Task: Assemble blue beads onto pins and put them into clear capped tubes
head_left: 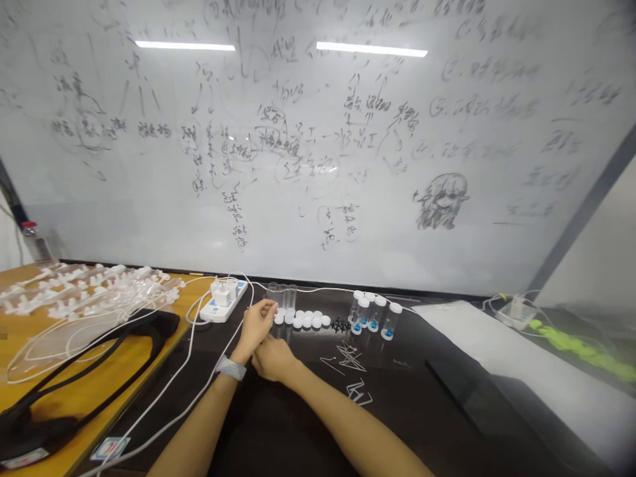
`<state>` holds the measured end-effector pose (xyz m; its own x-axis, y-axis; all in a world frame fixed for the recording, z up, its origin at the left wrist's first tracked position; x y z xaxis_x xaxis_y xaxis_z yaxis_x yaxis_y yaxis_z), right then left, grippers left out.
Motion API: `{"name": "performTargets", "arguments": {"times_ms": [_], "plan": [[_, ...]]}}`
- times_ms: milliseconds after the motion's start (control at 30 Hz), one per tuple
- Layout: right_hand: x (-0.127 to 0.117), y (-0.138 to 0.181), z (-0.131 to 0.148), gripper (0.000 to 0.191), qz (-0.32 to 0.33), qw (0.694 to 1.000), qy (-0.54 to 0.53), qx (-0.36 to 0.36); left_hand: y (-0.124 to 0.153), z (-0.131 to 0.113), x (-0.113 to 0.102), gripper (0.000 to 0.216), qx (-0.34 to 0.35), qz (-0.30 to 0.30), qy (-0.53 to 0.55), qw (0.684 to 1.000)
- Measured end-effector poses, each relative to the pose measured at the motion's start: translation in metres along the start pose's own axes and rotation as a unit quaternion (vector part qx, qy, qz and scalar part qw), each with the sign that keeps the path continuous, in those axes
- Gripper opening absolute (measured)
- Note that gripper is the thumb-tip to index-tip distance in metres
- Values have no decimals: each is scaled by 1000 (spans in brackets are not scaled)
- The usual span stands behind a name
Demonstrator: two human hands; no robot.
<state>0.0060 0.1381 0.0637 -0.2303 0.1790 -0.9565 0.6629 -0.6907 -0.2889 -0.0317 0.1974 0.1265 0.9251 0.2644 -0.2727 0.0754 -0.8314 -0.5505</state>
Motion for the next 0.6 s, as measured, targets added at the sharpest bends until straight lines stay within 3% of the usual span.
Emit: {"name": "performTargets", "arguments": {"times_ms": [200, 300, 400, 600], "plan": [[-21, 11, -35, 52, -15, 993, -118, 0, 1, -5, -5, 24, 13, -6, -24, 1000], [-36, 24, -62, 38, -33, 983, -182, 10, 1, -4, -6, 25, 6, 4, -20, 1000], [-34, 36, -80, 30, -24, 974, -226, 12, 3, -3, 1, 23, -1, 38, -21, 999], [-16, 38, -69, 25, -22, 966, -257, -8, 11, -11, 13, 16, 41, 85, -94, 991]]}}
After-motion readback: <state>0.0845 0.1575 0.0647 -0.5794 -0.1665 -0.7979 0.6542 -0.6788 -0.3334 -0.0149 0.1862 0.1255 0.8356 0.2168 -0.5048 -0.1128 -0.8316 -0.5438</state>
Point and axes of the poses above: each hand's wrist, its own y-axis away from the middle knuckle, its own x-axis out of the palm, z = x × y, the point moved 10 cm from there along -y, towards the middle knuckle
